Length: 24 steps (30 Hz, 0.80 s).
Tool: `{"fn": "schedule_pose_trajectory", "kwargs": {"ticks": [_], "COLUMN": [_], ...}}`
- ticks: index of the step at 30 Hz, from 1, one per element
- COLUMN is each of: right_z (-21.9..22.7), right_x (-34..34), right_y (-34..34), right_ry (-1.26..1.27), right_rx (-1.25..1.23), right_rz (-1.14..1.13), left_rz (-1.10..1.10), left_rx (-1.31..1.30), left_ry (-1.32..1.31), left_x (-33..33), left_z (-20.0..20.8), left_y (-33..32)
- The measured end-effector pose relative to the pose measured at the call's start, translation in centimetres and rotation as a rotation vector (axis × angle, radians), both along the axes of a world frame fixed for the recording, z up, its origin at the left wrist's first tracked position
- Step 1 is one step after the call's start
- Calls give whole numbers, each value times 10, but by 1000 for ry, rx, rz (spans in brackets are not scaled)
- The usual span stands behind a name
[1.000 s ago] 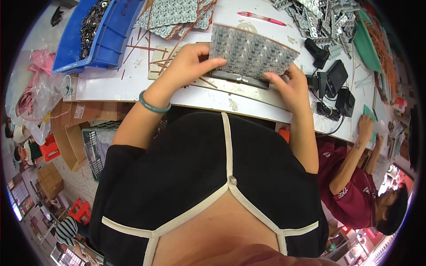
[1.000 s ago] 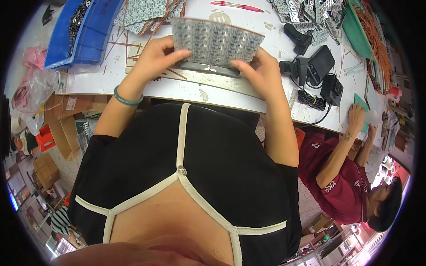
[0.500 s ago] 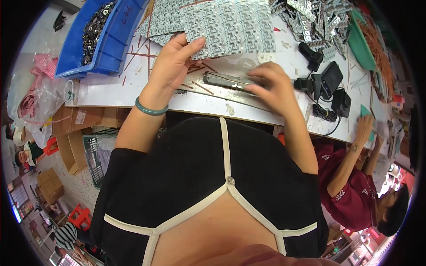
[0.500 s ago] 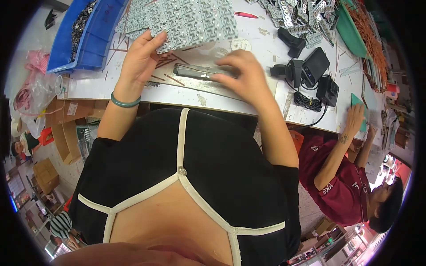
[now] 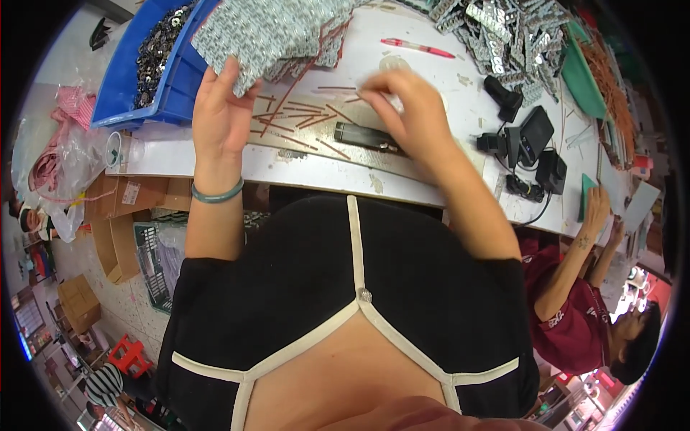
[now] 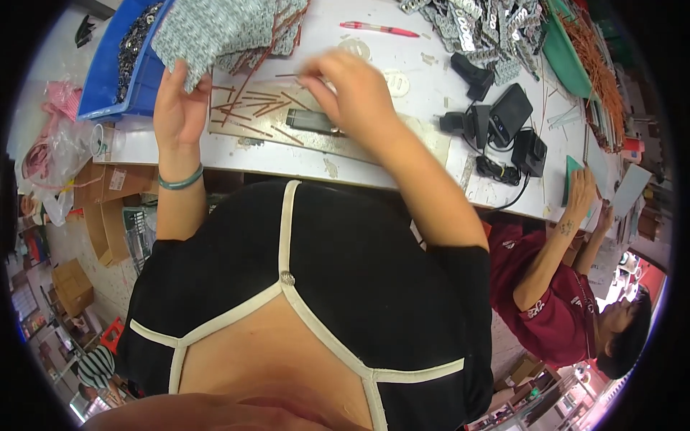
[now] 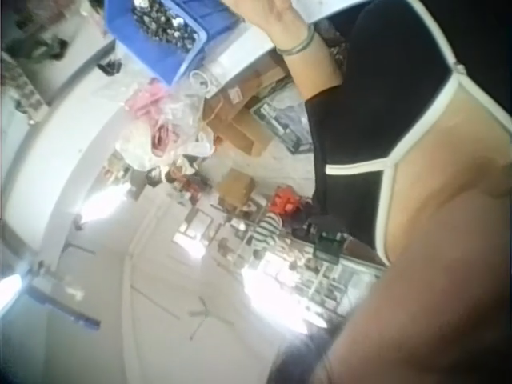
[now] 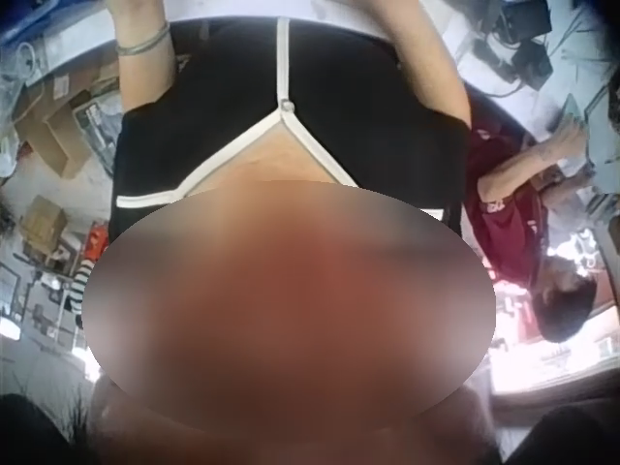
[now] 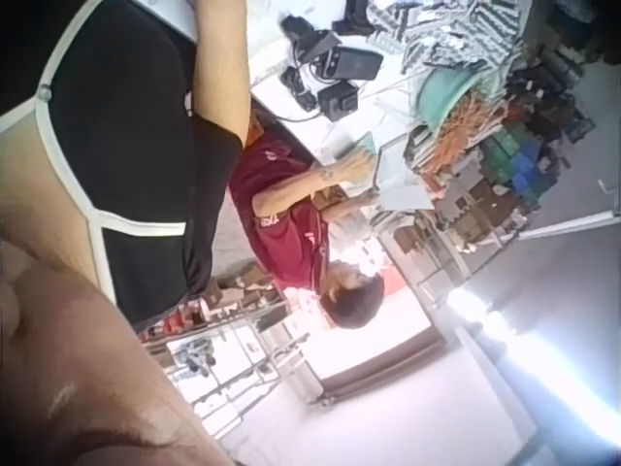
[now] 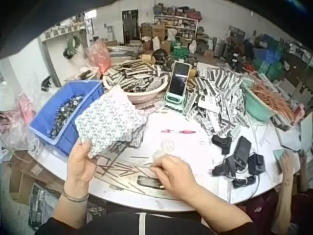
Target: Assembling and inspecting electronic component strips at a workbench.
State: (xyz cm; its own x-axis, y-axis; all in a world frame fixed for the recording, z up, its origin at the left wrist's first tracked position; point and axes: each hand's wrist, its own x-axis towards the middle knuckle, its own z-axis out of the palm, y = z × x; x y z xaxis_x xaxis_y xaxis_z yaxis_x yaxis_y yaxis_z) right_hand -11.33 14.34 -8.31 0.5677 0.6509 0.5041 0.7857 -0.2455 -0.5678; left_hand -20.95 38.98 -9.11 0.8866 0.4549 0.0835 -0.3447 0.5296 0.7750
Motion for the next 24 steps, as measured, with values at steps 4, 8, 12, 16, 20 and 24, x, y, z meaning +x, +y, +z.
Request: {"fn": "schedule_pose_trajectory", "kwargs": {"ticks": [4, 8, 12, 16, 20, 24], "right_z": [14, 0, -6, 28, 72, 52], "right_x": [28, 17, -24, 7, -1, 2], "right_y": [3, -28, -17, -80, -81, -75], "right_ry": [-193, 623, 849, 580, 60, 45], "right_rx": [33, 52, 363, 214, -459, -299], "right_rz": [42, 209, -6, -74, 10, 1], "left_rz": [-34, -74, -406, -241, -332, -356], "left_rx": [-80, -14, 94, 363, 989, 1005], "left_ry": [-76, -3, 117, -15, -170, -5], "left_x": [3, 8, 17, 29, 31, 28], "left_z": [-1, -15, -13, -7, 16, 2], "left_y": [-9, -45, -95, -67, -58, -68]}}
